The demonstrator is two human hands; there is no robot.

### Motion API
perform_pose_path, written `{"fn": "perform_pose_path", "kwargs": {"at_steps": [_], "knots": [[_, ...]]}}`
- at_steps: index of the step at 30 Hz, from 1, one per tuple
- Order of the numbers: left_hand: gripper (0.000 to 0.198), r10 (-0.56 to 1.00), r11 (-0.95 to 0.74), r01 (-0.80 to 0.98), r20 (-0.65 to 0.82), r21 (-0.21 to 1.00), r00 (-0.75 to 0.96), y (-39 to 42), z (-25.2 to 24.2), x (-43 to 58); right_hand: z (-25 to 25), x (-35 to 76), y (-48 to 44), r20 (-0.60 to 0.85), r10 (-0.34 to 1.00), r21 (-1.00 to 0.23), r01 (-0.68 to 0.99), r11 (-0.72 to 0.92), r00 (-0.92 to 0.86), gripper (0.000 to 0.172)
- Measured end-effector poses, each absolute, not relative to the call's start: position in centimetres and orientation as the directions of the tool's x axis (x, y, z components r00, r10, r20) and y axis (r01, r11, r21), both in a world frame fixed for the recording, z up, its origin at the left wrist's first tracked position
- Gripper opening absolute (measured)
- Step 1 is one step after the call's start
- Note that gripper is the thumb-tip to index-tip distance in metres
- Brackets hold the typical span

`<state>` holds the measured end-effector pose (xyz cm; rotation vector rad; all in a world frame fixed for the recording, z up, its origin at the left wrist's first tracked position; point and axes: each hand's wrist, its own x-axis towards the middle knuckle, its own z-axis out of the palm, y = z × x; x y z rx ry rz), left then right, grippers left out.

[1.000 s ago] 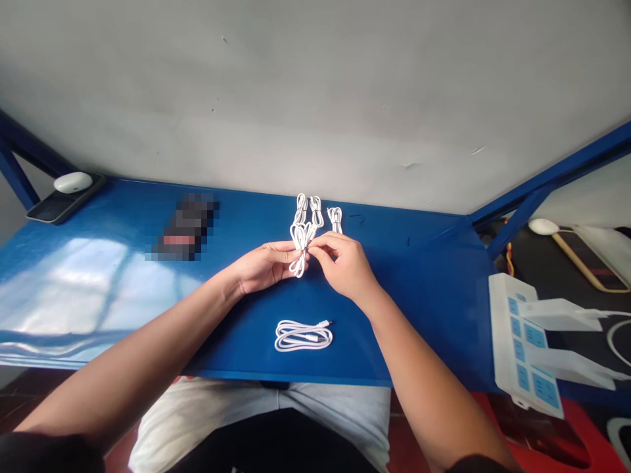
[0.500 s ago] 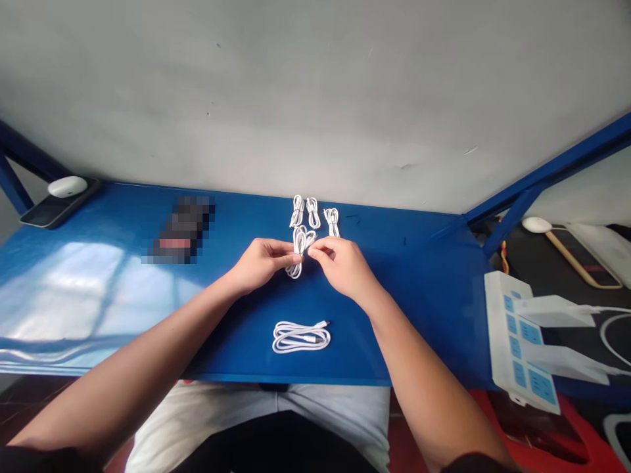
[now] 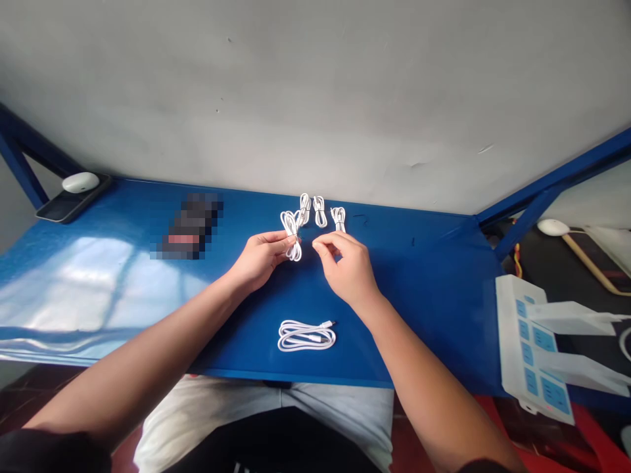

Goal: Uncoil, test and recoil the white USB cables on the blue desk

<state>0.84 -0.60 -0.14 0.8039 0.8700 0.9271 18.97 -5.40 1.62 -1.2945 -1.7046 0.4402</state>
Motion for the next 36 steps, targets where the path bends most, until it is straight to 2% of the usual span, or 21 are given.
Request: {"fn": "perform_pose_path", "kwargs": {"at_steps": [2, 5, 8, 13, 16, 19, 23, 26, 29, 32, 36], "knots": [[0.031, 0.91, 0.344, -0.307, -0.235, 0.887, 0.34, -0.7, 0.0, 0.8, 1.4, 18.9, -5.3, 0.383, 0.923, -0.816, 0.485, 0.314, 0.047, 0.016], [0.036, 0.928, 0.244, -0.24, -0.154, 0.94, 0.338, -1.1, 0.0, 1.0, 1.0, 18.7, -5.0, 0.203, 0.974, -0.933, 0.322, 0.161, 0.098, 0.018], [0.037, 0.943, 0.111, -0.121, -0.066, 0.986, 0.327, -1.5, -0.1, 1.2, 0.8, 18.6, -4.7, 0.087, 0.993, -0.972, 0.226, 0.067, 0.078, 0.018], [0.034, 0.943, -0.104, 0.045, 0.084, 0.994, 0.323, -2.0, 0.1, 1.1, 0.9, 18.8, -4.6, 0.099, 0.992, -0.97, 0.231, 0.079, 0.079, 0.013], [0.03, 0.946, -0.149, 0.088, 0.116, 0.985, 0.304, -2.1, 0.2, 1.1, 0.9, 18.8, -4.7, 0.142, 0.986, -0.944, 0.313, 0.109, 0.084, 0.012], [0.03, 0.957, -0.123, 0.112, 0.088, 0.986, 0.277, -2.1, 0.2, 1.1, 0.9, 18.6, -5.0, 0.268, 0.959, -0.881, 0.425, 0.207, 0.088, 0.008], [0.032, 0.969, -0.026, 0.092, 0.002, 0.995, 0.247, -2.1, 0.1, 1.1, 1.1, 18.1, -5.4, 0.463, 0.886, -0.723, 0.592, 0.356, 0.031, 0.013], [0.029, 0.967, 0.089, -0.028, -0.08, 0.996, 0.242, -2.1, 0.0, 1.3, 1.1, 17.9, -5.4, 0.557, 0.83, -0.604, 0.674, 0.426, -0.026, 0.017], [0.025, 0.945, 0.258, -0.233, -0.194, 0.938, 0.263, -2.1, 0.1, 1.5, 0.5, 18.0, -5.1, 0.621, 0.779, -0.509, 0.714, 0.48, -0.08, 0.02], [0.021, 0.908, 0.371, -0.363, -0.251, 0.855, 0.336, -2.1, 0.4, 1.7, -0.2, 18.2, -4.7, 0.657, 0.748, -0.475, 0.719, 0.507, -0.094, 0.021], [0.014, 0.878, 0.428, -0.419, -0.258, 0.801, 0.404, -2.1, 0.8, 1.8, -0.4, 18.6, -4.2, 0.636, 0.766, -0.504, 0.702, 0.504, -0.094, 0.02]]}}
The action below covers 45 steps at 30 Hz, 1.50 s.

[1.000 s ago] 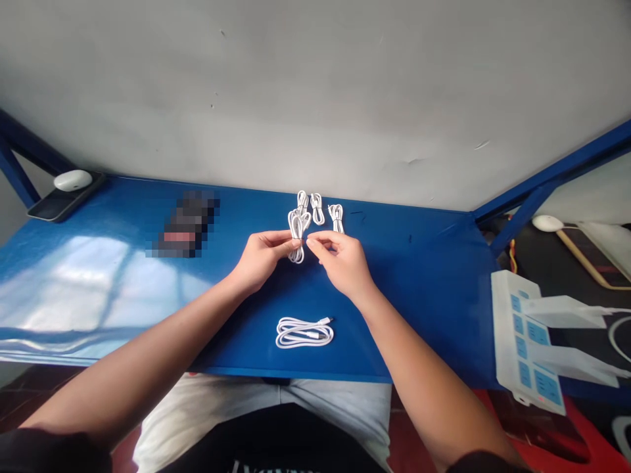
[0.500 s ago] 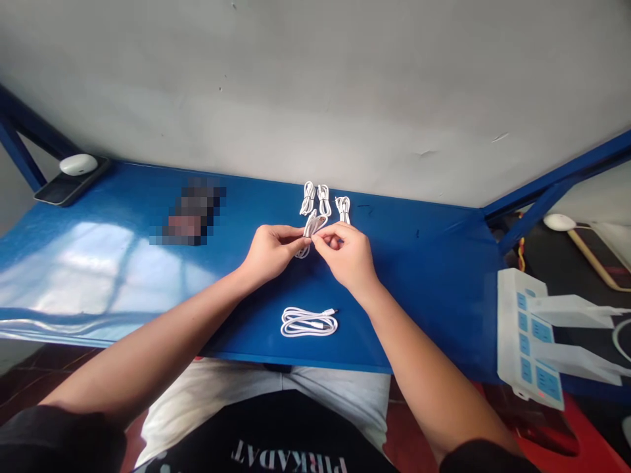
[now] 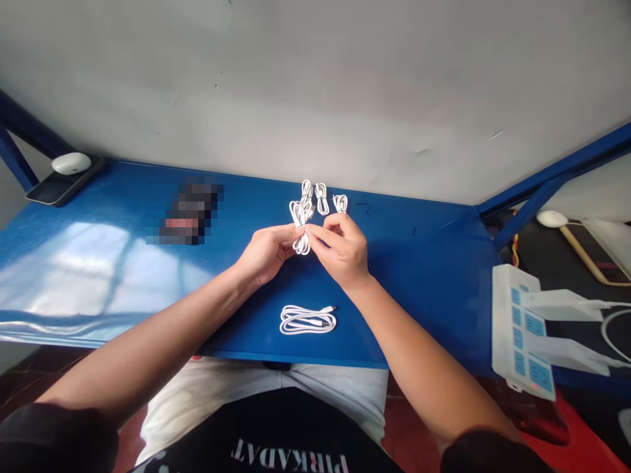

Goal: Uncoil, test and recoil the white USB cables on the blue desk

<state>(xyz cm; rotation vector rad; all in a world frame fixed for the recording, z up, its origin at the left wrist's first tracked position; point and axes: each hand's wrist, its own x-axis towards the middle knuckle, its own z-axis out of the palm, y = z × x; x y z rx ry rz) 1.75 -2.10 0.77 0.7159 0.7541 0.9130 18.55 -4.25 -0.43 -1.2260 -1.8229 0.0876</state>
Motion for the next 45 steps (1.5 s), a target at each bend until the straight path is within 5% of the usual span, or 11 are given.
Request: {"fn": "perform_pose_path", "kwargs": {"at_steps": [7, 12, 19, 28, 31, 33, 35, 37, 41, 45], "knots": [[0.007, 0.797, 0.592, -0.471, -0.39, 0.655, 0.461, -1.8, 1.0, 1.7, 0.3, 19.4, -4.0, 0.632, 0.752, -0.461, 0.691, 0.558, -0.186, 0.017], [0.009, 0.747, 0.655, -0.481, -0.4, 0.583, 0.531, -1.6, 1.3, 1.3, 0.3, 19.1, -4.2, 0.615, 0.788, -0.63, 0.574, 0.523, -0.043, 0.015], [0.008, 0.669, 0.695, -0.402, -0.333, 0.596, 0.665, -1.3, 1.5, 0.5, -0.7, 20.0, -3.4, 0.196, 0.981, -0.957, 0.215, 0.192, -0.003, 0.017], [0.013, 0.65, 0.661, -0.366, -0.256, 0.655, 0.716, -1.1, 1.2, 0.4, -0.7, 20.7, -3.0, -0.037, 0.985, -0.995, 0.099, -0.02, -0.171, 0.028], [0.032, 0.706, 0.537, -0.326, -0.204, 0.778, 0.678, -1.1, 1.0, 0.4, -0.3, 21.1, -3.0, 0.068, 0.987, -0.958, 0.265, 0.105, -0.148, 0.017], [0.067, 0.749, 0.426, -0.253, -0.182, 0.869, 0.637, -1.2, 0.9, 0.5, 0.0, 21.6, -3.0, 0.19, 0.973, -0.878, 0.419, 0.229, -0.133, 0.009], [0.099, 0.778, 0.305, -0.135, -0.165, 0.943, 0.606, -1.3, 0.8, 0.5, 0.2, 22.0, -3.0, 0.269, 0.949, -0.803, 0.506, 0.314, -0.162, 0.01], [0.107, 0.788, 0.209, -0.031, -0.149, 0.978, 0.598, -1.5, 0.8, 0.5, 0.4, 22.4, -2.8, 0.289, 0.938, -0.776, 0.527, 0.346, -0.19, 0.013], [0.071, 0.757, 0.097, 0.089, -0.131, 0.991, 0.64, -1.6, 0.9, 0.1, 0.6, 24.1, -2.2, 0.321, 0.947, -0.753, 0.603, 0.264, -0.015, 0.015], [0.025, 0.686, -0.124, 0.283, -0.124, 0.951, 0.717, -1.5, 1.6, -0.5, 0.3, 27.0, -1.2, 0.174, 0.904, -0.776, 0.62, -0.118, 0.39, 0.008]]}}
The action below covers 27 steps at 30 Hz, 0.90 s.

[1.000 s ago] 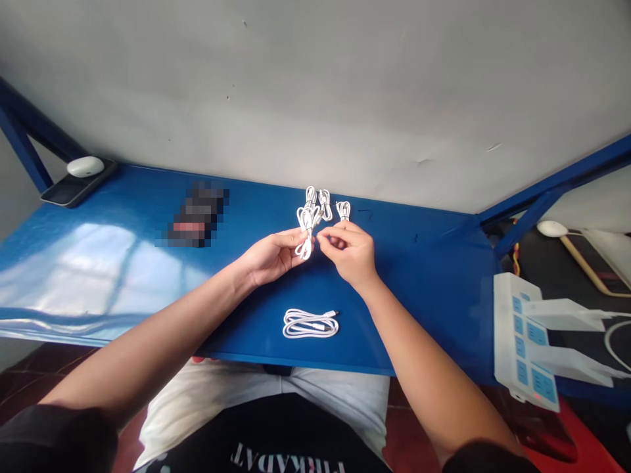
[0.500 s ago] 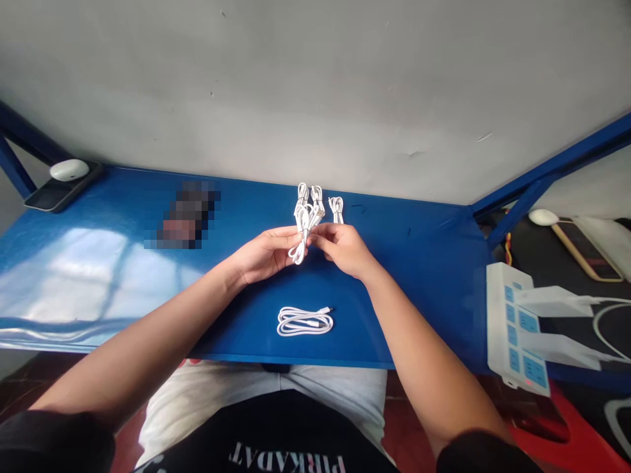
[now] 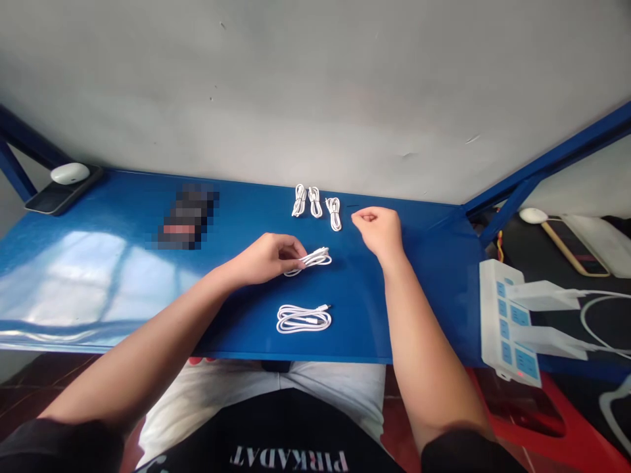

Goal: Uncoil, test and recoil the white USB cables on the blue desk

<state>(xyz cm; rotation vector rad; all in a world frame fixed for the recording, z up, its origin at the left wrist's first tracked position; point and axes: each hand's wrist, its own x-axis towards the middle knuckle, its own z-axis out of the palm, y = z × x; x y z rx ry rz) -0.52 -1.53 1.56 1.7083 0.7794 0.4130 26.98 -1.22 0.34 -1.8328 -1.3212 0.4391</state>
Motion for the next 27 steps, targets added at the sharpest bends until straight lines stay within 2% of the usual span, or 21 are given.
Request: {"fn": "perform_pose_path", "kwargs": {"at_steps": [3, 7, 11, 14, 16, 18, 22, 27], "knots": [[0.018, 0.662, -0.364, 0.399, -0.068, 0.841, 0.747, -1.6, 1.7, -0.5, 0.0, 28.7, -0.8, 0.072, 0.817, -0.764, 0.558, -0.323, 0.572, 0.002], [0.02, 0.579, -0.585, 0.333, 0.094, 0.739, 0.81, -1.8, 1.1, -0.2, -0.5, 29.8, -0.4, 0.09, 0.753, -0.727, 0.56, -0.397, 0.651, 0.007], [0.022, 0.509, -0.648, 0.292, 0.115, 0.703, 0.853, -2.0, 1.1, -0.3, -0.8, 30.2, -0.3, 0.056, 0.755, -0.708, 0.559, -0.431, 0.653, 0.005], [0.038, 0.508, -0.635, 0.322, 0.065, 0.703, 0.859, -2.2, 1.6, -0.6, -0.5, 30.1, -0.4, 0.02, 0.757, -0.722, 0.533, -0.441, 0.653, 0.015], [0.052, 0.508, -0.624, 0.341, 0.033, 0.703, 0.861, -2.3, 1.9, -0.7, -0.1, 29.5, -0.6, 0.071, 0.775, -0.747, 0.548, -0.377, 0.628, 0.02], [0.055, 0.49, -0.628, 0.329, 0.03, 0.705, 0.871, -2.3, 2.0, -0.7, 0.3, 28.4, -0.9, 0.167, 0.816, -0.766, 0.594, -0.246, 0.554, 0.015], [0.044, 0.43, -0.649, 0.258, 0.066, 0.716, 0.9, -2.4, 2.0, -0.6, 0.0, 25.9, -1.3, 0.278, 0.895, -0.74, 0.671, -0.032, 0.349, 0.013], [0.032, 0.39, -0.627, 0.199, 0.082, 0.753, 0.917, -2.8, 2.3, -0.4, -1.6, 24.3, -1.1, 0.328, 0.911, -0.674, 0.738, 0.041, 0.249, 0.027]]}}
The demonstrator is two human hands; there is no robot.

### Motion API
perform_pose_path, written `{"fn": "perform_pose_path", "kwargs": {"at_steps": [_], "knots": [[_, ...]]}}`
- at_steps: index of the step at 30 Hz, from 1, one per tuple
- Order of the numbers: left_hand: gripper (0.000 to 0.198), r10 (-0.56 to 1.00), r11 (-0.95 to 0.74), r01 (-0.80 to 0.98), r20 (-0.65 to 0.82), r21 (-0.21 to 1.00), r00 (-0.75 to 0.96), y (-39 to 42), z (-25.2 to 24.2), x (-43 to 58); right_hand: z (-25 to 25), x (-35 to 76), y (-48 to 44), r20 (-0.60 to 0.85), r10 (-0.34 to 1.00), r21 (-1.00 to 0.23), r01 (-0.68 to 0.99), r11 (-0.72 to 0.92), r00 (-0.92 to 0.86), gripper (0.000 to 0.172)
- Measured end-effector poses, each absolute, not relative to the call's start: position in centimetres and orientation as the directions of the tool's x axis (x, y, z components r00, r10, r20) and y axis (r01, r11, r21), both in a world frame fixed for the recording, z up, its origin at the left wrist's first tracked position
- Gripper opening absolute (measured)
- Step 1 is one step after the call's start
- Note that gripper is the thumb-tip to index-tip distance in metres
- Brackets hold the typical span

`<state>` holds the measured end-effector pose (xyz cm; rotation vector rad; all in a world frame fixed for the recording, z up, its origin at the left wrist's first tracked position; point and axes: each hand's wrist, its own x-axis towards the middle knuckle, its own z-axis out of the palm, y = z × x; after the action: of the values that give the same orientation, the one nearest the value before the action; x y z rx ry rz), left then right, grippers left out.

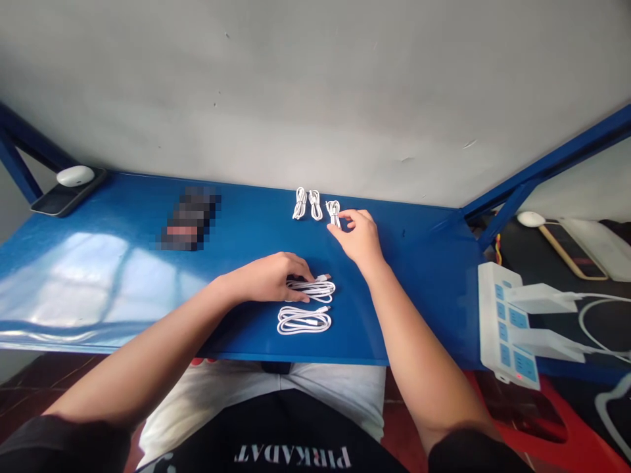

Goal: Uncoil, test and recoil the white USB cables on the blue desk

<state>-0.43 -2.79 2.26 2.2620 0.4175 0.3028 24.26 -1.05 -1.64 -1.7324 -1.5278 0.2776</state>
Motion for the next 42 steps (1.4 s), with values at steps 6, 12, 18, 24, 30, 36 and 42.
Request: {"fn": "perform_pose_path", "kwargs": {"at_steps": [6, 12, 18, 24, 30, 36, 42], "knots": [[0.031, 0.357, -0.596, 0.184, 0.052, 0.782, 0.933, -3.4, 2.9, -0.5, -2.0, 24.3, -0.9, 0.25, 0.955, -0.663, 0.747, 0.051, 0.157, 0.021], [0.036, 0.372, -0.578, 0.153, 0.091, 0.802, 0.924, -3.5, 3.2, -0.4, -2.0, 24.4, -0.8, 0.232, 0.958, -0.651, 0.759, 0.025, 0.167, 0.014], [0.031, 0.627, -0.633, 0.287, 0.258, 0.719, 0.735, -2.3, 2.1, -0.3, -1.8, 24.7, -0.9, 0.232, 0.948, -0.662, 0.75, -0.011, 0.218, 0.008], [0.052, 0.805, -0.58, 0.669, 0.203, 0.465, 0.557, -0.2, -0.2, -0.3, -1.4, 24.8, -1.0, 0.201, 0.946, -0.699, 0.714, -0.044, 0.255, 0.012], [0.063, 0.818, -0.552, 0.736, 0.083, 0.391, 0.569, 0.2, -1.0, 0.7, -1.1, 23.9, -1.3, 0.184, 0.969, -0.706, 0.708, 0.013, 0.166, 0.011], [0.058, 0.802, -0.571, 0.718, 0.086, 0.398, 0.591, 0.5, -1.1, 0.9, -0.7, 23.2, -1.4, 0.152, 0.974, -0.713, 0.702, -0.011, 0.17, 0.013], [0.048, 0.781, -0.607, 0.673, 0.164, 0.423, 0.602, 0.4, -0.7, 0.9, -0.6, 22.9, -1.6, 0.142, 0.977, -0.731, 0.683, -0.004, 0.157, 0.013]]}}
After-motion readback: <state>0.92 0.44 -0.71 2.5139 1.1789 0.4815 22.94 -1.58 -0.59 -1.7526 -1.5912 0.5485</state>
